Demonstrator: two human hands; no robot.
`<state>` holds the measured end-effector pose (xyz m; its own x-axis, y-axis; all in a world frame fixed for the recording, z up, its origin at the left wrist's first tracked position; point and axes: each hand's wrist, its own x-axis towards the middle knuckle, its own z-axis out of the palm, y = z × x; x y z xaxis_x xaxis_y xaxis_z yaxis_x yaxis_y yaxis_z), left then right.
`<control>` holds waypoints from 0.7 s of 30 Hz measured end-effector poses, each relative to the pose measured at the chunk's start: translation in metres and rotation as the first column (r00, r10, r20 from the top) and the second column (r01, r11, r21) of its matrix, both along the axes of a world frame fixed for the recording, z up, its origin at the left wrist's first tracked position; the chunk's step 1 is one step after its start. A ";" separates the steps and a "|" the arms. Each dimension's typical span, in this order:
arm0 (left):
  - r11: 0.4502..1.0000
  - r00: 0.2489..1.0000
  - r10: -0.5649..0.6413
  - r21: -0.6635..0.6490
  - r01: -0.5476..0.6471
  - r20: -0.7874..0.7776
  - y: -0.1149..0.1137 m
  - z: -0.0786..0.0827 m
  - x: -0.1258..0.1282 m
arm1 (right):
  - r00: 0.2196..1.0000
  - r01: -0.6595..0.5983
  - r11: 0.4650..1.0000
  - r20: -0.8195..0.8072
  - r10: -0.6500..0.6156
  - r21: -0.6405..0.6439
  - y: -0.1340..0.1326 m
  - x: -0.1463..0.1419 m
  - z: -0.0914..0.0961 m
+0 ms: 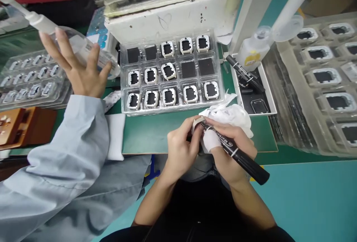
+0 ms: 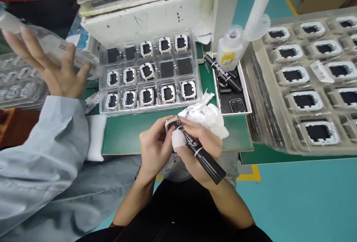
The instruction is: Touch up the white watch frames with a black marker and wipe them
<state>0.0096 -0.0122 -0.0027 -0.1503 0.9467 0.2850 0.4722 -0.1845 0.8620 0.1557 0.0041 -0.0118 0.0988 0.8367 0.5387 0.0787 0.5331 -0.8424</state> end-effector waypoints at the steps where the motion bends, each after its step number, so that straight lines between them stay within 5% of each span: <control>1: 1.000 1.000 0.003 0.001 -0.003 0.003 0.000 0.000 0.000 | 1.000 0.011 1.000 0.006 -0.011 -0.001 0.000 0.000 0.000; 7: 0.997 0.996 0.029 -0.079 -0.023 0.083 0.000 -0.001 -0.002 | 1.000 -0.021 1.000 0.023 0.021 -0.021 -0.002 0.001 -0.004; 15: 0.969 0.921 0.026 -0.238 0.073 0.388 0.006 0.004 -0.006 | 1.000 -0.015 0.999 0.016 0.016 -0.035 -0.004 0.001 -0.007; 21: 0.968 0.914 0.033 -0.242 0.072 0.404 0.007 0.006 -0.007 | 0.999 -0.027 0.999 0.019 0.028 -0.036 -0.003 0.000 -0.006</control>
<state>0.0023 -0.0054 0.0030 -0.1831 0.9823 -0.0386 0.0747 0.0531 0.9958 0.1557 0.0012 -0.0176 0.0651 0.8577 0.5100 0.0812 0.5049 -0.8594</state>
